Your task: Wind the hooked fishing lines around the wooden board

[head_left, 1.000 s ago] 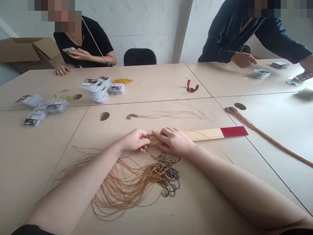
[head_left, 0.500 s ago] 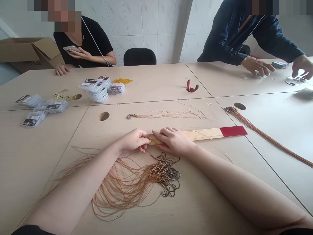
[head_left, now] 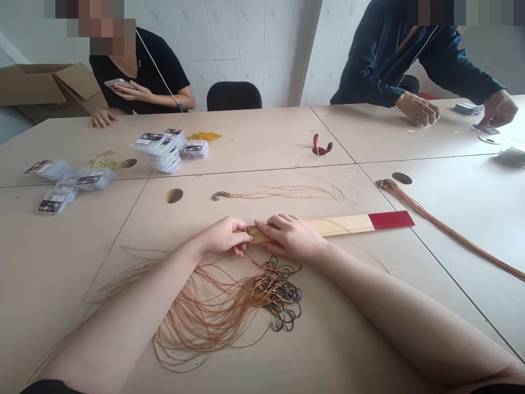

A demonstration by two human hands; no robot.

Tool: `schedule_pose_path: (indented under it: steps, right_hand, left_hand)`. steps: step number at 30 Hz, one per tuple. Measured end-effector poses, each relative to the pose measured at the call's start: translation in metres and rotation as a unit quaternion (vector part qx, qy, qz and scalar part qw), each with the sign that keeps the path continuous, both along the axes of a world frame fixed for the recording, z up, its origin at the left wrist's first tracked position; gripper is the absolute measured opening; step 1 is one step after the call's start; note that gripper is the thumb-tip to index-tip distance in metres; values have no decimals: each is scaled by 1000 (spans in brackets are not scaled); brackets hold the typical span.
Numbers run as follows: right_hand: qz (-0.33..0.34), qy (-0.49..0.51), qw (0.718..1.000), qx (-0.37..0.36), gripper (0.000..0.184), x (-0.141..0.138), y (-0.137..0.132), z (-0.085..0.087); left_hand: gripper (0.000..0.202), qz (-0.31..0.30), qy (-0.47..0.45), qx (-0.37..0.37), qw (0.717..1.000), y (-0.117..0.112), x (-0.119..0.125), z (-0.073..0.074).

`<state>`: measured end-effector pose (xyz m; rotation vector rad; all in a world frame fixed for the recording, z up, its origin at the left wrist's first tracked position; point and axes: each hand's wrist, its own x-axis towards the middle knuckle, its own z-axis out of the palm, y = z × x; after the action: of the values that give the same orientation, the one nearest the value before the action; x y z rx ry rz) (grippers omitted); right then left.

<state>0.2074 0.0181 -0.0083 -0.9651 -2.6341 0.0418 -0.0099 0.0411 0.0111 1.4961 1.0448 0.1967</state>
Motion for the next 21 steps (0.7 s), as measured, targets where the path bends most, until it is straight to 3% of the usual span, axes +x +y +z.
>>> schedule_pose_path:
  steps: [21]
  right_hand:
    - [-7,-19,1000,-4,53,-1,0,0]
  left_hand:
    - [20,-6,-3,-8,1000,2,-1,0]
